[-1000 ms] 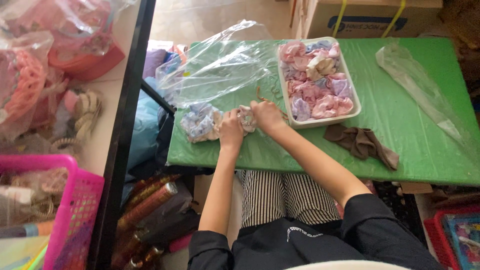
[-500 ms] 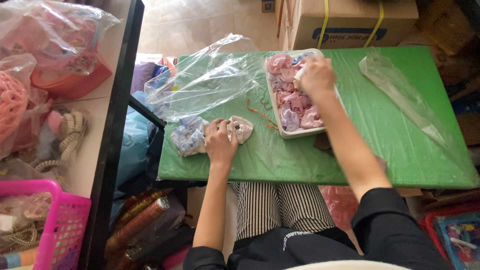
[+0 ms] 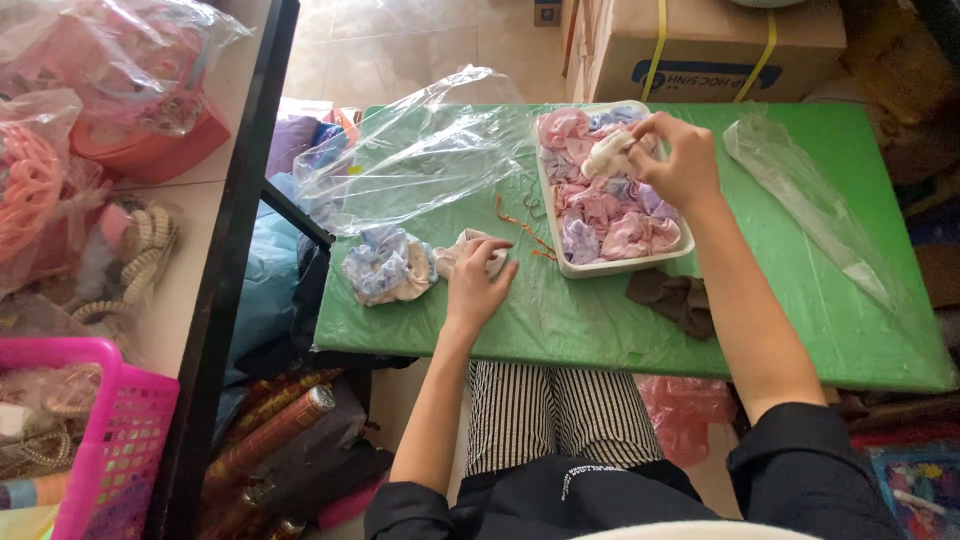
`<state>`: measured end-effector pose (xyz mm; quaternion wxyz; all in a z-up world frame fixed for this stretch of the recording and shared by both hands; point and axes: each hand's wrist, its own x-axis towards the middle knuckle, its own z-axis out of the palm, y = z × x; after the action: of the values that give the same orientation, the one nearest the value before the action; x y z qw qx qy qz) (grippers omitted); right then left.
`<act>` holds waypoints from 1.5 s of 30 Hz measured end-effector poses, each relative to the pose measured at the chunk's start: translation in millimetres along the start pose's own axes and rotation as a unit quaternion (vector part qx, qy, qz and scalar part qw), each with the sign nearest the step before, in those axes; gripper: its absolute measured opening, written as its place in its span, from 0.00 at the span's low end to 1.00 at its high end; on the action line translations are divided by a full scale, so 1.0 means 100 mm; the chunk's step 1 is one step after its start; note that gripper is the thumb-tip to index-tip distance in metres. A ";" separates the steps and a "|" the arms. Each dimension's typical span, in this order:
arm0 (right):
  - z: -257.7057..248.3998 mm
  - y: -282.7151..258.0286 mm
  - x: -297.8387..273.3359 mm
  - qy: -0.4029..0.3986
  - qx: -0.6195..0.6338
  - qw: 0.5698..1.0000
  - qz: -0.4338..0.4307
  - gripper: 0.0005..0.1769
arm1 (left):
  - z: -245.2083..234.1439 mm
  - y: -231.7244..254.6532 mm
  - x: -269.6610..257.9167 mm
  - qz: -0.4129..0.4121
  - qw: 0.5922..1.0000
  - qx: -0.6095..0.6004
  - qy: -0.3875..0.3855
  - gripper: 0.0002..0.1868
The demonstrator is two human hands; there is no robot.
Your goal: Organizing and packing various hair accessories including hair ties and scrunchies into containers.
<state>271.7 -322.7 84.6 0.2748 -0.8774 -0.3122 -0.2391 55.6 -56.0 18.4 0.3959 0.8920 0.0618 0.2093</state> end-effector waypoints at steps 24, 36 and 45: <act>1.93 -1.22 -0.29 -0.289 0.012 0.957 0.025 0.20 | -0.09 -0.78 0.33 -0.088 0.951 0.294 -0.028 0.17; 0.48 0.20 0.28 -0.045 -0.149 0.982 0.102 0.18 | -0.22 -0.12 0.09 0.045 0.991 0.113 0.050 0.24; 0.10 0.17 0.13 0.062 0.098 0.990 0.076 0.09 | -0.06 0.02 0.05 0.107 0.994 -0.005 -0.004 0.22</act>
<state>294.6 -322.8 79.2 0.3958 -0.8508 -0.2494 -0.2394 57.2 -51.9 25.2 0.3758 0.8924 -0.0369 0.2470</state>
